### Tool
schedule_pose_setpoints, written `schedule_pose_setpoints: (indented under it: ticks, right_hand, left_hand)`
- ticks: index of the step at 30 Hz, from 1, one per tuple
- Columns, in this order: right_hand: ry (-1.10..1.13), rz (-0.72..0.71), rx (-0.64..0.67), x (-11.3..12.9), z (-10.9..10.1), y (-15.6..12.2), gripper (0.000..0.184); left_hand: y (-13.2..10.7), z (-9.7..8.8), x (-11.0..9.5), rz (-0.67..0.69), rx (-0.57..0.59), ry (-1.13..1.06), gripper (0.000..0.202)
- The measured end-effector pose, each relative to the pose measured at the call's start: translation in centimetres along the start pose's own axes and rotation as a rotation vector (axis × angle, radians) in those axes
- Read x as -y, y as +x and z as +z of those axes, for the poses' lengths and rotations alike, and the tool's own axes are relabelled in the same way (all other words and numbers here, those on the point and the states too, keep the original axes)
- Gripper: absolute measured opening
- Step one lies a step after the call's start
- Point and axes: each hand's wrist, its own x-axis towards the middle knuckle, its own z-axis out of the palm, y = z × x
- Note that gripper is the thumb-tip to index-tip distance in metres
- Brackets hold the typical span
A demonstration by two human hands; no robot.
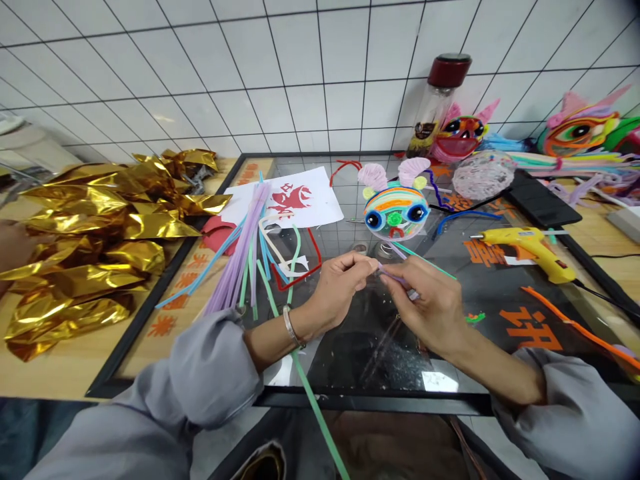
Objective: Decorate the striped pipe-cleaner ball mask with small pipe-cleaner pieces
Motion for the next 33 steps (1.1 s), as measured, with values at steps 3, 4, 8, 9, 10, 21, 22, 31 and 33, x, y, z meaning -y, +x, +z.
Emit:
schedule_pose_setpoints:
  ticks: [3,4,8,9,10,21,22,31,33]
  right_hand:
    - [-0.073,-0.066,-0.038,0.0,0.6,-0.4,0.013]
    - [-0.100,-0.070,-0.040,0.0,0.7,-0.5,0.013]
    - [-0.199,-0.025,-0.051,0.1,0.9,-0.6,0.015]
    - [-0.213,-0.015,-0.060,0.2,0.9,-0.6,0.015]
    - [-0.219,-0.004,-0.068,0.3,0.8,-0.6,0.015]
    - [0.113,0.295,-0.046,0.3,-0.1,0.2,0.009]
    - [0.134,0.309,-0.041,0.2,-0.2,0.2,0.009]
    - [0.341,0.337,0.048,-0.7,-0.5,0.7,0.010]
    - [0.410,0.350,0.102,-0.9,-0.8,1.0,0.010]
  left_hand:
    - [-0.2,0.4,0.2,-0.071,-0.017,-0.094,0.019]
    - [-0.3,0.6,0.2,-0.092,-0.028,-0.129,0.019]
    - [-1.0,1.3,0.3,-0.147,-0.083,-0.232,0.013]
    - [-1.1,1.4,0.4,-0.163,-0.094,-0.253,0.012]
    - [-1.2,1.6,0.4,-0.181,-0.103,-0.276,0.011]
    - [-1.4,1.7,0.3,-0.198,-0.010,-0.301,0.022]
    - [-1.4,1.6,0.2,-0.191,0.004,-0.280,0.022]
    - [-0.6,-0.3,-0.5,-0.043,0.134,0.117,0.031]
    - [-0.4,-0.6,-0.8,-0.056,0.196,0.168,0.033]
